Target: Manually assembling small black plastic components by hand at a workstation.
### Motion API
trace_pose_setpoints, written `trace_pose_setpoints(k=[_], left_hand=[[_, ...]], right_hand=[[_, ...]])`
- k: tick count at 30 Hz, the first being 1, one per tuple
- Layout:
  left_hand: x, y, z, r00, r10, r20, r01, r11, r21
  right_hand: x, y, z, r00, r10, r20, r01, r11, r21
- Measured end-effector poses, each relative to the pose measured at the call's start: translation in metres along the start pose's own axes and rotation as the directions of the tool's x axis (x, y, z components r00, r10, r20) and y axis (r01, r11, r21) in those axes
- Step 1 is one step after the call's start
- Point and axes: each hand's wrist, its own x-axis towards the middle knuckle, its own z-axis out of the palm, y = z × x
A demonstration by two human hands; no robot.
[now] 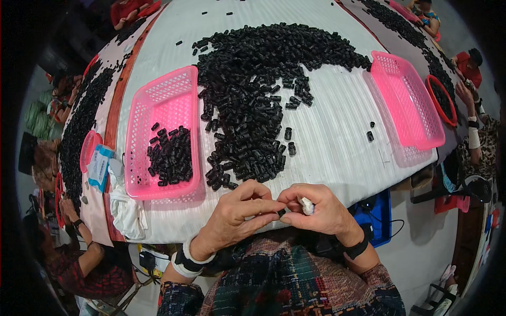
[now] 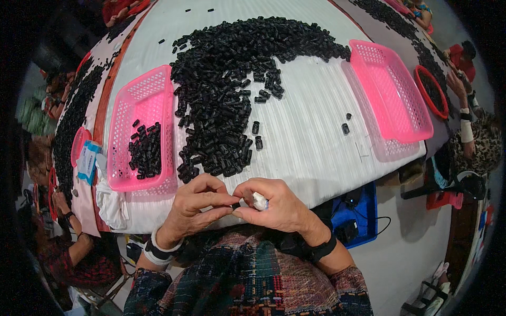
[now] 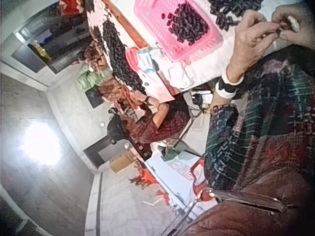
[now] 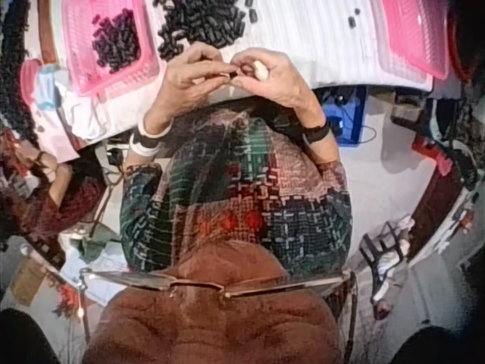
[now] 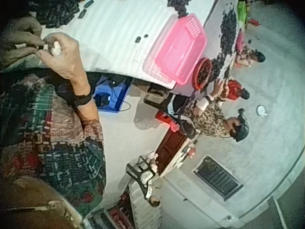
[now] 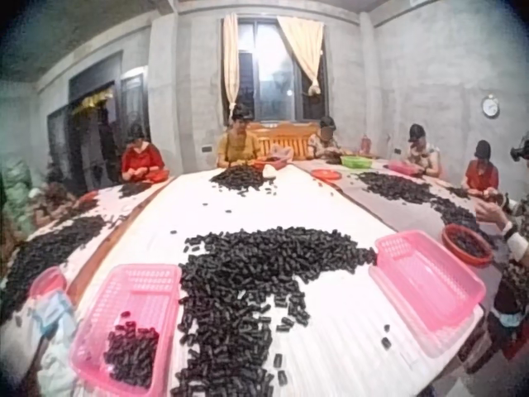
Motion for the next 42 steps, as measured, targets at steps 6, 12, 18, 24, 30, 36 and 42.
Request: trace_pose_setpoints(k=[6, 12, 18, 24, 30, 36, 42], left_hand=[[0.003, 0.004, 0.009, 0.997, 0.001, -0.076, -0.001, 1.0, -0.009], [0.006, -0.001, 0.015, 0.879, -0.475, -0.047, 0.325, 0.668, -0.669], [0.011, -0.01, 0.029, 0.807, -0.528, 0.266, 0.342, 0.049, -0.938], [0.016, -0.011, 0.036, 0.804, -0.524, 0.282, 0.354, 0.041, -0.934], [0.017, -0.007, 0.04, 0.826, -0.507, 0.247, 0.311, 0.043, -0.95], [0.017, -0.006, 0.042, 0.837, -0.504, 0.214, 0.275, 0.049, -0.96], [0.017, -0.006, 0.045, 0.827, -0.527, 0.195, 0.282, 0.089, -0.955]], right_hand=[[0.0, 0.001, 0.003, 0.995, 0.096, 0.011, -0.097, 0.986, 0.134], [-0.002, 0.0, 0.01, 0.931, -0.18, -0.319, 0.128, 0.976, -0.176], [-0.001, 0.009, 0.014, 0.745, -0.56, -0.363, 0.334, 0.784, -0.523], [-0.001, 0.016, 0.008, 0.652, -0.7, -0.29, 0.387, 0.637, -0.666], [-0.006, 0.013, 0.004, 0.645, -0.721, -0.252, 0.386, 0.592, -0.707], [-0.009, 0.012, 0.002, 0.665, -0.71, -0.232, 0.354, 0.573, -0.739], [-0.011, 0.012, 0.0, 0.671, -0.705, -0.229, 0.36, 0.58, -0.73]])
